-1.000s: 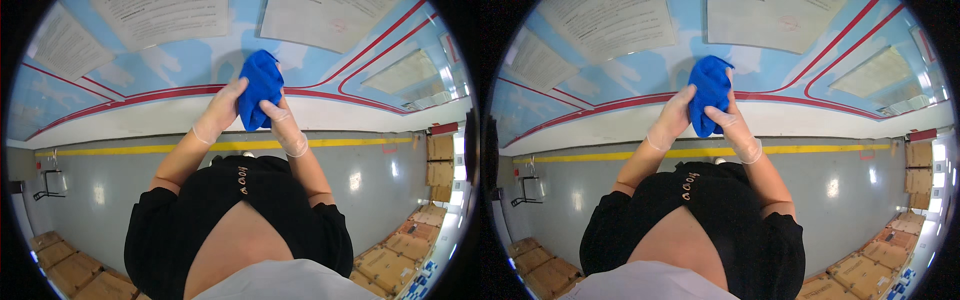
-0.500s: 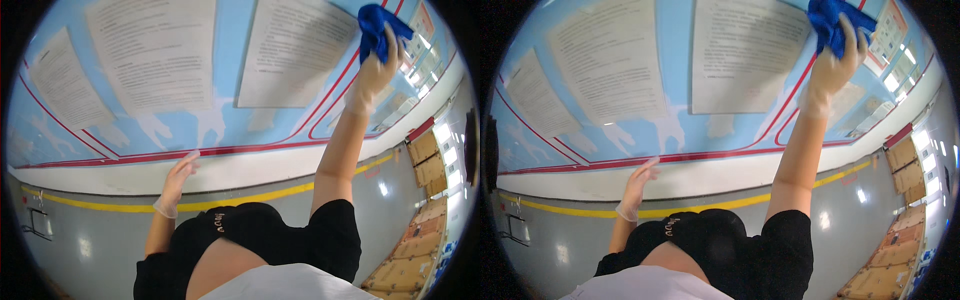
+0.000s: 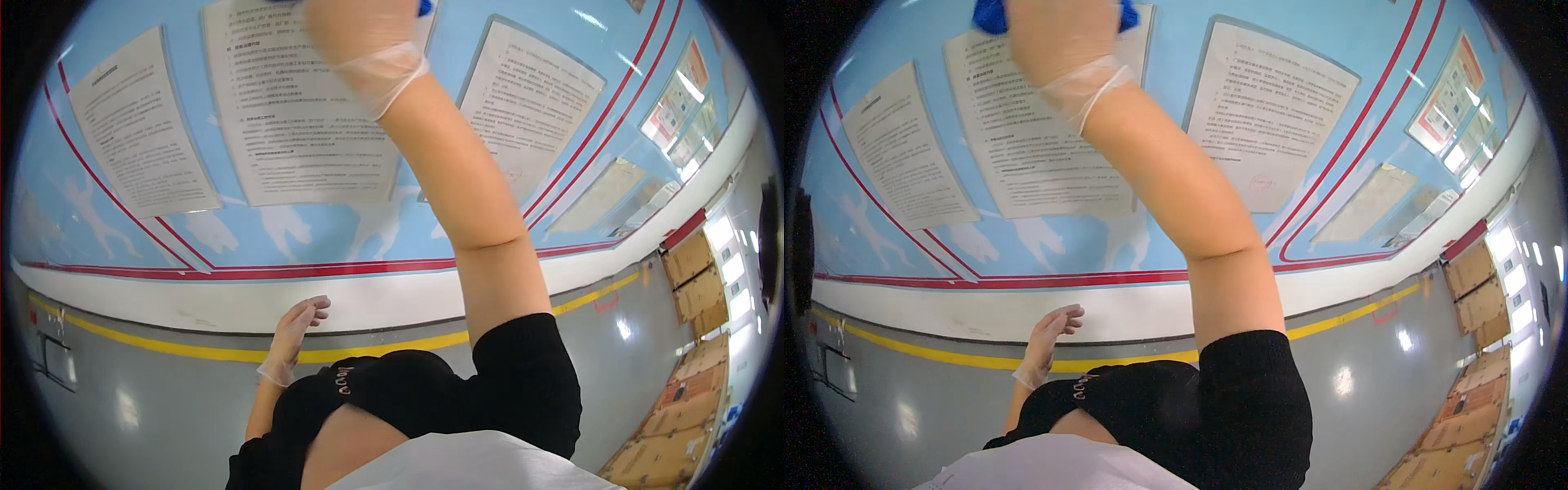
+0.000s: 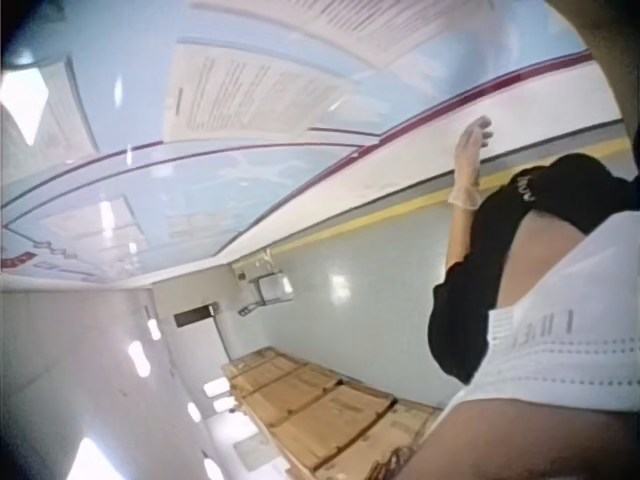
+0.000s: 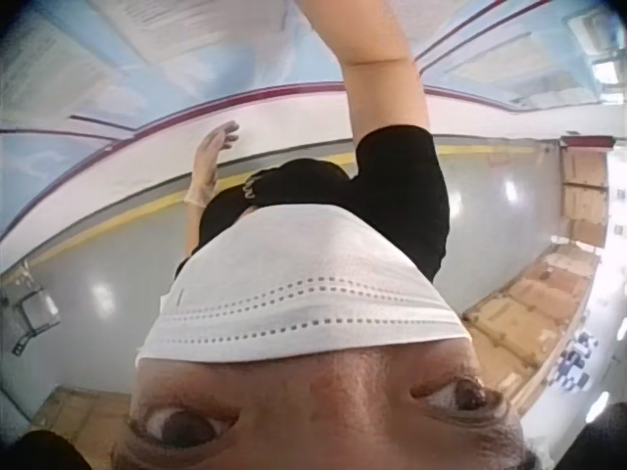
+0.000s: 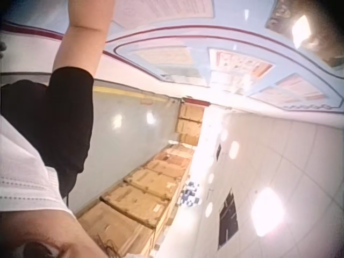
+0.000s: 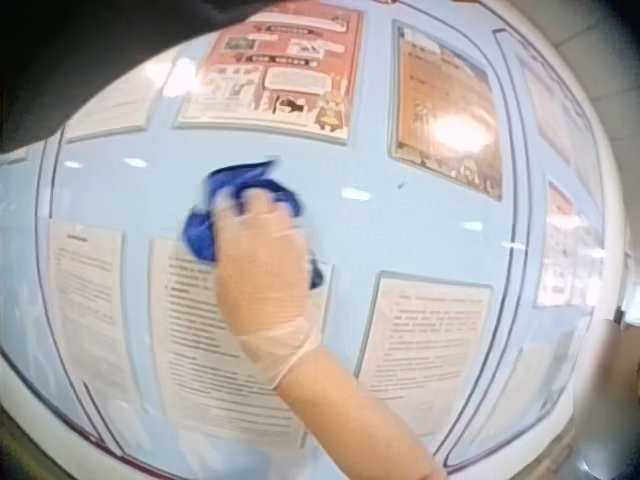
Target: Cleaning a wall-mounted bulletin board using a blue cloth.
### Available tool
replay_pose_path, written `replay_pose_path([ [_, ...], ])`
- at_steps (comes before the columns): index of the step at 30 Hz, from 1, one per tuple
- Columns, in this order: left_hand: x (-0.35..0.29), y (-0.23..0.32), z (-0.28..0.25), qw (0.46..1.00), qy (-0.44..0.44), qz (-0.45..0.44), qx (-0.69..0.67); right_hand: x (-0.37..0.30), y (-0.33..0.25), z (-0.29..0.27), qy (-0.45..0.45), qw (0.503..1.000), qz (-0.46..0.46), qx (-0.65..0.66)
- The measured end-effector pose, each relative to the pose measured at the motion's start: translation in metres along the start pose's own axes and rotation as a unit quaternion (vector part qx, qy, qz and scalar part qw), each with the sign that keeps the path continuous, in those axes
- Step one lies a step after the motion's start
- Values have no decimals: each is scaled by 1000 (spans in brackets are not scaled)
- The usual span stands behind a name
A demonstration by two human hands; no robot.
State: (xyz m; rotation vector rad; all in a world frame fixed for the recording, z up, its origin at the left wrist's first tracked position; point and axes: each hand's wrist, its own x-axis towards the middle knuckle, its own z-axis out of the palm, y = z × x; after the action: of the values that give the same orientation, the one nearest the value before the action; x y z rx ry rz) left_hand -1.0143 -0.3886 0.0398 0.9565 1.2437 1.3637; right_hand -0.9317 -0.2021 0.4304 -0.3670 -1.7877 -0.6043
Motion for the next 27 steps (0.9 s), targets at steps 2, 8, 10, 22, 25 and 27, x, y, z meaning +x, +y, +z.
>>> replay_pose_path([
  [2, 6, 0, -8, 1000, -17, 13, 8, 5, 17, 4, 44, 995, -54, 71],
  [8, 8, -6, -34, 998, -57, -32, -10, 35, 127, -97, 351, 936, 38, -17],
  [10, 1, 0, -44, 998, -63, -27, 3, 36, 207, -124, 415, 877, 71, -234],
  [22, -7, 4, -53, 998, -64, -26, 11, 81, 30, -8, 148, 987, 54, -27],
  [25, -9, -6, -53, 998, -58, -40, 1, 65, -30, -31, -113, 978, -79, 159],
  [27, -7, -9, -51, 998, -50, -40, 14, 86, 0, -22, -12, 986, -148, 70],
])
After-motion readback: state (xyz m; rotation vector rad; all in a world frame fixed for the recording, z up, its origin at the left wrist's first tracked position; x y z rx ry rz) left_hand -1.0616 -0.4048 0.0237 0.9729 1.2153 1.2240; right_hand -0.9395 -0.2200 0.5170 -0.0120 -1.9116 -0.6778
